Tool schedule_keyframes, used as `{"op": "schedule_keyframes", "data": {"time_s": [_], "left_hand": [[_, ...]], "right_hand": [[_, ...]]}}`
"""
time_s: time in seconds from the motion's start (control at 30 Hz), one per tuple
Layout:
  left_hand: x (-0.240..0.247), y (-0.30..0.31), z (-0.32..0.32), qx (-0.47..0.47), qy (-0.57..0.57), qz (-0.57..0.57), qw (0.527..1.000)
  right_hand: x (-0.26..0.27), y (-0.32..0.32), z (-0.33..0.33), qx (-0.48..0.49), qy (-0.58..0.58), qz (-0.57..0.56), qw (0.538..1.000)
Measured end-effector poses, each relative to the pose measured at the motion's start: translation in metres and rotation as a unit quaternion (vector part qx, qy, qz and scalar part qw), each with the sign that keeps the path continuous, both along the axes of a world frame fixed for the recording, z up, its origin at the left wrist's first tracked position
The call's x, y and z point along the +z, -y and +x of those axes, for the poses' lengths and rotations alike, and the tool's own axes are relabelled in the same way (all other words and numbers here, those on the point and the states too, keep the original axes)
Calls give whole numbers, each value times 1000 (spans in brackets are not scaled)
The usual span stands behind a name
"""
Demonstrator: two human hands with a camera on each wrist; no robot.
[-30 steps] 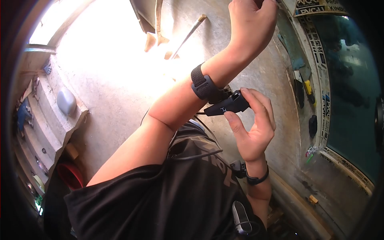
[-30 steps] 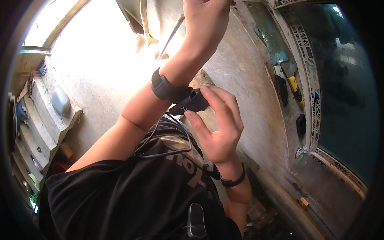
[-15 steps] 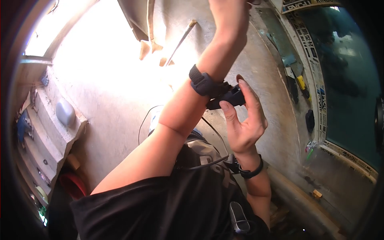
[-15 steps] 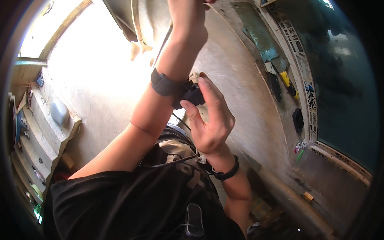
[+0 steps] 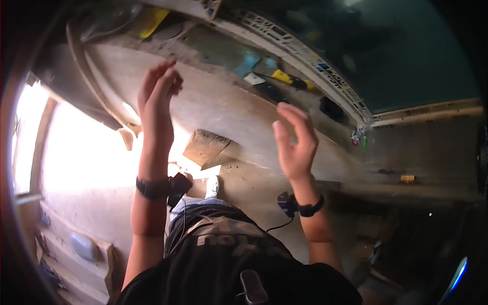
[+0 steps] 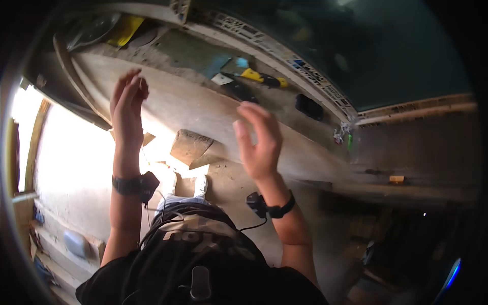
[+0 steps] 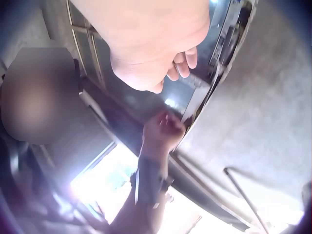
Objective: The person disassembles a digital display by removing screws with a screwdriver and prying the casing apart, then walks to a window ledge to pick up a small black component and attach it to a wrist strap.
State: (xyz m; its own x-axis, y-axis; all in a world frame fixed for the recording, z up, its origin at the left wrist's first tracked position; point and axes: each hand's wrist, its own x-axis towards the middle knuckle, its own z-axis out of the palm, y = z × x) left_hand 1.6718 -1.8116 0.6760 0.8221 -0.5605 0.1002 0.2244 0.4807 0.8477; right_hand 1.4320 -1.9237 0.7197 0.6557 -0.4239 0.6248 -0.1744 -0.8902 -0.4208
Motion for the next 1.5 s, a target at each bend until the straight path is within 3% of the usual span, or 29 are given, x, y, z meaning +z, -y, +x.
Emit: {"op": "schedule_keyframes", "data": {"time_s": [0.17,0.23,0.3,0.33,0.5,0.73,0.8,0.83,0.9,0.93,1.0,1.1,1.3,1.37,1.43,1.5], "left_hand": [[-5,-7,-31,-119,71,82,987],[-1,-4,-49,-165,61,93,980],[0,0,-64,-211,50,99,971],[-1,2,-71,-229,47,104,967],[-5,25,-102,-308,35,118,943],[5,44,-127,-394,92,136,904],[9,48,-131,-411,91,114,900],[15,49,-139,-416,80,94,901],[36,53,-143,-440,123,83,886],[49,56,-150,-442,124,69,886],[63,58,-160,-477,101,33,873],[70,57,-167,-511,101,27,853],[54,59,-165,-571,118,6,812],[56,57,-167,-604,-30,-61,794],[55,53,-165,-604,-1,-29,797],[49,54,-160,-573,37,-69,816]], "right_hand": [[9,99,-67,-210,-8,61,976],[12,139,-98,-229,-41,-29,972],[4,180,-134,-270,-112,-11,956],[5,185,-134,-261,-69,115,956],[13,178,-118,-331,-186,64,923],[14,175,-113,-372,-156,48,914],[28,150,-114,-261,14,80,962],[38,131,-112,-261,20,90,961],[58,90,-109,-106,40,67,991],[59,75,-108,-108,47,83,990],[60,52,-107,2,10,20,1000],[69,29,-107,3,-69,-4,998],[52,19,-112,0,-3,-15,1000],[51,15,-115,12,15,-9,1000],[54,11,-115,8,7,-24,1000],[59,8,-118,4,-6,-41,999]]}}
